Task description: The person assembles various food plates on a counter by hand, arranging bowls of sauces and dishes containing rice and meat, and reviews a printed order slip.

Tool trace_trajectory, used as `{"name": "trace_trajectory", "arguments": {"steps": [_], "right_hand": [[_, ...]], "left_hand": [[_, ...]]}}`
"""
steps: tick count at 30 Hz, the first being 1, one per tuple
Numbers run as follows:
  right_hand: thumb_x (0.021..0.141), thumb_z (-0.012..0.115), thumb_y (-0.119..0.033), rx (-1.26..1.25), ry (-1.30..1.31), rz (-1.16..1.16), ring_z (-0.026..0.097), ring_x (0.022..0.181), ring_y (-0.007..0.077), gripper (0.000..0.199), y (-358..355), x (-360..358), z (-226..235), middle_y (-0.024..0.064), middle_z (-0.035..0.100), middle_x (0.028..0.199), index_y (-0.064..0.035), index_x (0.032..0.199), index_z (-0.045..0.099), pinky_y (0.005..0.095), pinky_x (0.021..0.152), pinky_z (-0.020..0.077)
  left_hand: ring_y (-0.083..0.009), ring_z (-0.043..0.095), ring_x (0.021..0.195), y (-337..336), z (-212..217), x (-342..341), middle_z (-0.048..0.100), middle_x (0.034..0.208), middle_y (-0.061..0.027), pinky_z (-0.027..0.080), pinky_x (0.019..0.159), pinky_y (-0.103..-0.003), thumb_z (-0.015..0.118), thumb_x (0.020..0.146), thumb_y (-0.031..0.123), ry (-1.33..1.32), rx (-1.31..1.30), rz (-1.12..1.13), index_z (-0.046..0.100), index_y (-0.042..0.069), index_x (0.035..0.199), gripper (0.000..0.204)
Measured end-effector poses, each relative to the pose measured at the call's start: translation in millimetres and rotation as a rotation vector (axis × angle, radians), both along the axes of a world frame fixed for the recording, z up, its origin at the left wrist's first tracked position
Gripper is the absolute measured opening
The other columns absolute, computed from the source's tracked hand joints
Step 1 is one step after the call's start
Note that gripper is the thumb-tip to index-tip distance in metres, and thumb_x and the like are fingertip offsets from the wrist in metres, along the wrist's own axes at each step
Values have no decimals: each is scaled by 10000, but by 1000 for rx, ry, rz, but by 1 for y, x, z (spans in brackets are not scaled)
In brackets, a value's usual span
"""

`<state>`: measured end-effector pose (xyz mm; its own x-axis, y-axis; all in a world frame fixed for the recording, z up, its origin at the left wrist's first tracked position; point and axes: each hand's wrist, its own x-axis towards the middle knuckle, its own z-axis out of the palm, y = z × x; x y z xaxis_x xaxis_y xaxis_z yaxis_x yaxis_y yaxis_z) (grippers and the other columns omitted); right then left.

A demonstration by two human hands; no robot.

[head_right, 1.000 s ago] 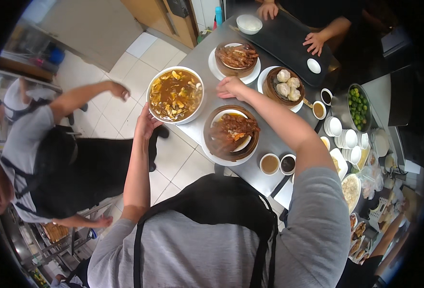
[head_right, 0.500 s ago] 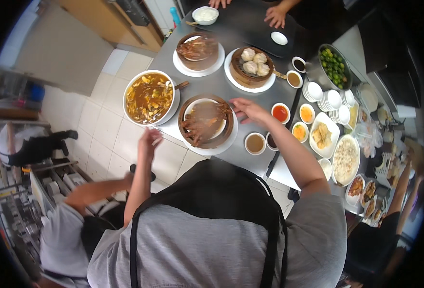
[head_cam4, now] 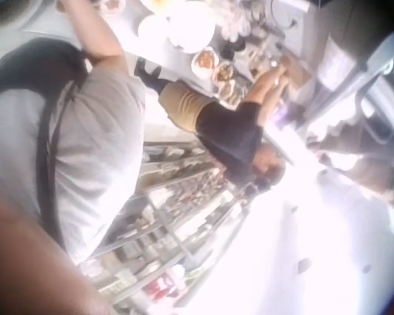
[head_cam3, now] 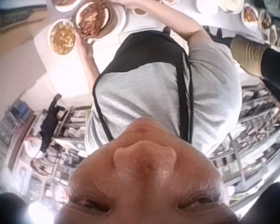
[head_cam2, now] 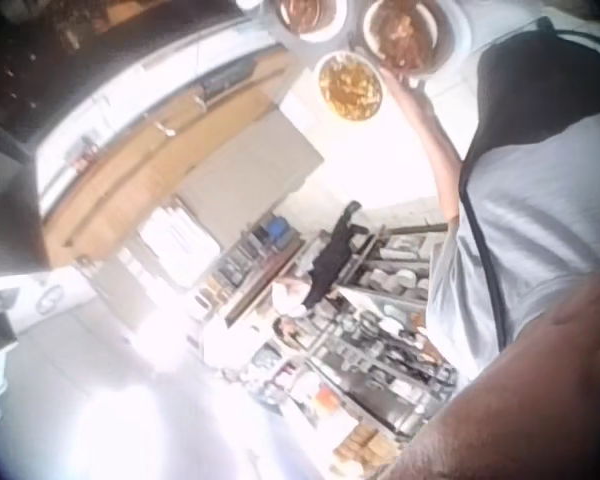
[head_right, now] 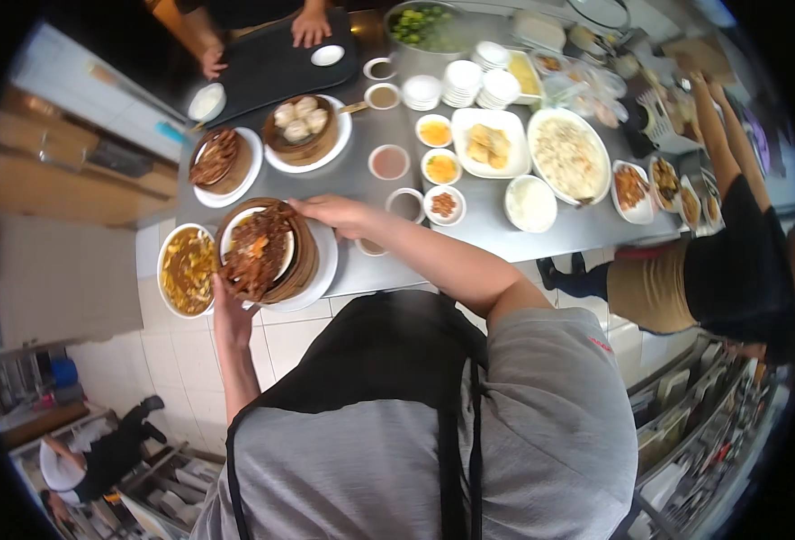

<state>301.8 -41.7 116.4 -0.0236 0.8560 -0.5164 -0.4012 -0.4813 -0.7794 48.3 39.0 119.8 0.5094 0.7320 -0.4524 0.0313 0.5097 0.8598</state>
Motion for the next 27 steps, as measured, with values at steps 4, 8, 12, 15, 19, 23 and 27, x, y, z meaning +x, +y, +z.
{"name": "trace_trajectory", "arguments": {"steps": [4,8,12,15,19,23,27], "right_hand": [[837,437,-508,96,-151,-61,391,1139,221,632,-54,16,67,106,406,1263,-51,1267,370,439,881,346],[849,443,-452,74,-202,-345,322,1182,203,542,-134,41,42,65,395,1268,-114,1270,384,463,929,291],[878,401,-436,5,-197,-482,425,1096,192,502,-222,53,42,69,476,1179,-71,1222,425,440,861,377],[897,379,-398,-24,-105,-610,456,1068,170,453,-295,67,12,71,496,1155,-54,1186,440,407,848,408],[892,364,-437,-43,-106,-699,456,1074,189,490,-340,69,10,87,493,1158,-47,1179,439,427,837,416],[888,356,-456,-57,-93,-720,441,1097,216,518,-366,76,-6,97,487,1163,-39,1187,428,451,815,429],[892,355,-445,-50,-59,-700,439,1096,225,508,-378,77,-19,107,485,1163,-35,1183,432,467,803,433]], "left_hand": [[-248,387,1147,-22,39,30,374,1284,-87,301,912,-491,398,836,537,-43,30,-101,290,96,1295,645],[-282,214,1247,-57,37,71,205,1365,-97,244,933,-534,443,787,581,-31,45,-347,168,144,1343,758],[-269,247,1226,-114,40,115,269,1306,-149,235,961,-452,522,780,521,-92,-96,-486,184,124,1343,768],[-272,247,1227,-154,50,143,245,1332,-158,240,947,-467,547,746,556,-43,-132,-648,196,96,1337,827],[-285,195,1258,-190,15,170,230,1340,-173,217,953,-502,544,731,573,-62,-220,-731,186,105,1337,845],[-288,213,1253,-213,17,180,236,1334,-172,239,942,-511,545,728,576,-102,-297,-751,167,106,1337,857],[-271,236,1243,-224,2,179,232,1333,-125,271,943,-516,510,780,529,-19,-290,-753,162,122,1330,767]]}}
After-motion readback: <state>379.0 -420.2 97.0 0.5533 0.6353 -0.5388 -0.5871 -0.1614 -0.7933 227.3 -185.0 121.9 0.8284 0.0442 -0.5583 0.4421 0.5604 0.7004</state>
